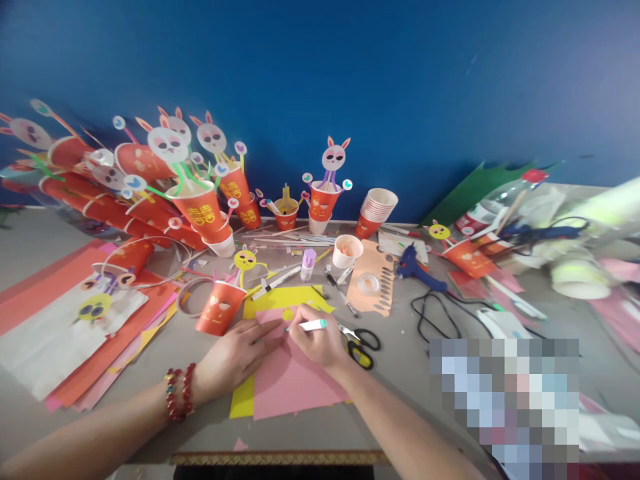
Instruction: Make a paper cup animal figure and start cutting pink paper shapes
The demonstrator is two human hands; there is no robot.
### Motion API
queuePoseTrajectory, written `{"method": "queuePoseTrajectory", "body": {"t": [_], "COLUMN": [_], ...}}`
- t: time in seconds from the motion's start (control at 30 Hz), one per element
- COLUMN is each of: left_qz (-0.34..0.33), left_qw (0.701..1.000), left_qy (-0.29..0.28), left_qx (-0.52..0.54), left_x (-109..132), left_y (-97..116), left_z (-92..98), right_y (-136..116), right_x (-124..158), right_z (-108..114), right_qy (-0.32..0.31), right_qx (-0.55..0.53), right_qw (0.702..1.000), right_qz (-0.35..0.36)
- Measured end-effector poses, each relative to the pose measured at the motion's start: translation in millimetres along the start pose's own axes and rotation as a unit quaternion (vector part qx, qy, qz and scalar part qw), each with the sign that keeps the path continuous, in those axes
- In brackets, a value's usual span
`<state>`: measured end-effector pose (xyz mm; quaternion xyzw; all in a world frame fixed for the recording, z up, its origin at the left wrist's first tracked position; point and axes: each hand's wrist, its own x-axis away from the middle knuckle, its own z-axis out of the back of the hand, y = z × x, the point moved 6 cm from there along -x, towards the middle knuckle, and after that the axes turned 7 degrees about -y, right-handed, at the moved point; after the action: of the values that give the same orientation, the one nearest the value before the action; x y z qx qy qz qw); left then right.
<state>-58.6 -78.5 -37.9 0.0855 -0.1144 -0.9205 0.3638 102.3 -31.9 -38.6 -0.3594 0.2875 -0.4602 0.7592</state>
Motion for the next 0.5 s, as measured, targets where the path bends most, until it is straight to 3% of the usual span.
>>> {"method": "queuePoseTrajectory", "body": {"t": [0.3,0.5], "left_qz": [-0.002,0.003], "left_qw": [1.0,1.0], "left_qy": [-0.002,-0.019], "left_qx": [-0.004,-0.009], "left_x": [-0.1,-0.9], "left_y": [-0.2,-0.2], "left_z": [-0.8,-0.6], "right_y": [1.5,5.3], "right_x": [-0.1,2.9], "right_z": [-0.8,8.2], "right_qy": [-0.001,0.081], "right_qx": [-0.005,-0.051], "right_qw": [1.0,0.995], "right_qz": [0.001,0.007]}}
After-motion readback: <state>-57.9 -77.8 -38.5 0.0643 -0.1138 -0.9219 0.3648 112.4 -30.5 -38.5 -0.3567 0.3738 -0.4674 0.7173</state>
